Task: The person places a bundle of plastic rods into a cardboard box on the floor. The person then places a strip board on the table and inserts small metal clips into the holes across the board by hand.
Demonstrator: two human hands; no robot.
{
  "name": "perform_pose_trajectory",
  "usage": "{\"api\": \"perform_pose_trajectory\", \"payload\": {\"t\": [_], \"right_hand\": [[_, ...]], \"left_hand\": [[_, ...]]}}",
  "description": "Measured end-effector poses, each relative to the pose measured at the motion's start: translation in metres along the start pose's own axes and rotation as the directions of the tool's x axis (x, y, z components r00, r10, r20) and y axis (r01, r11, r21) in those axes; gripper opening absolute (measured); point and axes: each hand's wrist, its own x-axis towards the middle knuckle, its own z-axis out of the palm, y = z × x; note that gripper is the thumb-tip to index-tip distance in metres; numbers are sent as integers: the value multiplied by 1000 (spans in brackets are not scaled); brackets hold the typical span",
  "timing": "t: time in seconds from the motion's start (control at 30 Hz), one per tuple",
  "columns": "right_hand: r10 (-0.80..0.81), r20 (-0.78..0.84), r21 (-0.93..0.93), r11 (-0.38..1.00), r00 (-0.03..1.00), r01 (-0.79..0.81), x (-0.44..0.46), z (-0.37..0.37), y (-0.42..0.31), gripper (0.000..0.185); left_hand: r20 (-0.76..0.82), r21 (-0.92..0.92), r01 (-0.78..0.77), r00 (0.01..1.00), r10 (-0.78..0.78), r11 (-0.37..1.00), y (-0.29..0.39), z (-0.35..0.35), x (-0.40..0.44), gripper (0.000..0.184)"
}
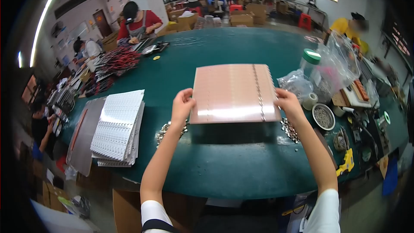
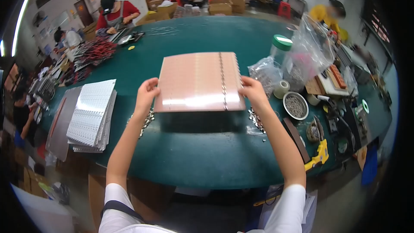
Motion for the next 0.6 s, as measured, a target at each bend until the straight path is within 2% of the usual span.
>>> {"api": "perform_pose_trajectory", "payload": {"t": [0.03,0.13,0.2,0.33,0.5,0.6], "right_hand": [[22,-10,25,999,1000,-21,23,1,5,56],[42,-82,-54,997,996,-47,58,8,9,57],[54,-181,-95,993,982,-72,73,12,16,59],[96,-176,-106,988,980,-116,85,15,30,58],[140,-108,-104,983,984,-151,90,12,44,61],[164,-131,-150,971,978,-183,95,12,56,61]], "left_hand": [[-20,41,37,999,-36,998,-14,3,25,47],[-58,46,67,996,-65,997,-31,19,64,48],[-102,97,99,991,-89,990,-47,26,80,47],[-155,123,169,977,-149,978,-75,28,94,46],[-178,199,174,974,-139,964,-102,27,90,44],[-197,259,183,971,-134,948,-110,30,88,43]]}}
